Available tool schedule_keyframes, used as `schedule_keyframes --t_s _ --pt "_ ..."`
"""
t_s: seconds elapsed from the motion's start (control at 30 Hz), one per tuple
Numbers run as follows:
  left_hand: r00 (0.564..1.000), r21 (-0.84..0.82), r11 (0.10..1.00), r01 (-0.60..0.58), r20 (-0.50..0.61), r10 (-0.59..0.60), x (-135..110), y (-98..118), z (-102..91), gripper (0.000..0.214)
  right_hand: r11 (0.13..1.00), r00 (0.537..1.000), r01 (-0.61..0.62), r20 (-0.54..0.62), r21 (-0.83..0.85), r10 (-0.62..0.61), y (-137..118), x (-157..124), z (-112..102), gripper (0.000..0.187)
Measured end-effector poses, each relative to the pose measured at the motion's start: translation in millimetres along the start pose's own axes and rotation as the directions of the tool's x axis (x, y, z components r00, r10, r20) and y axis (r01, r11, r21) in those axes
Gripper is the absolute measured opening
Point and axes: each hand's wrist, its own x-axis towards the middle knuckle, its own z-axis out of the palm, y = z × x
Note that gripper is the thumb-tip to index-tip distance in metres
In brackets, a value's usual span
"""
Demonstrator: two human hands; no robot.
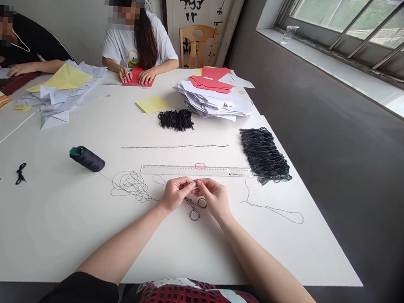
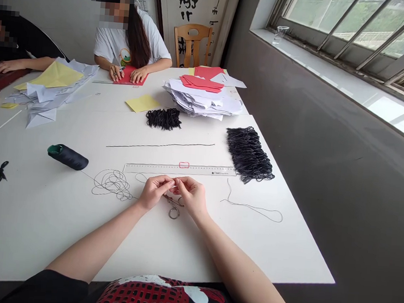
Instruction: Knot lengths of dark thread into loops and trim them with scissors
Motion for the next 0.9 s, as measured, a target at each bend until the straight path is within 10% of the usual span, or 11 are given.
schedule_keyframes --t_s 0.57,0.9 --pt "1.0 -0.035 0.999 -0.016 0.022 0.016 2.4 -2.7 -3.7 0.024 0.94 0.972 -0.229 0.11 0.253 0.207 1.3 1.0 -1.3 0.039" --pt "0.998 -0.052 0.999 0.014 0.065 -0.01 1.2 -4.5 -1.1 0.025 0.975 0.98 -0.199 0.049 0.095 0.195 -5.0 -0.4 0.1 0.045"
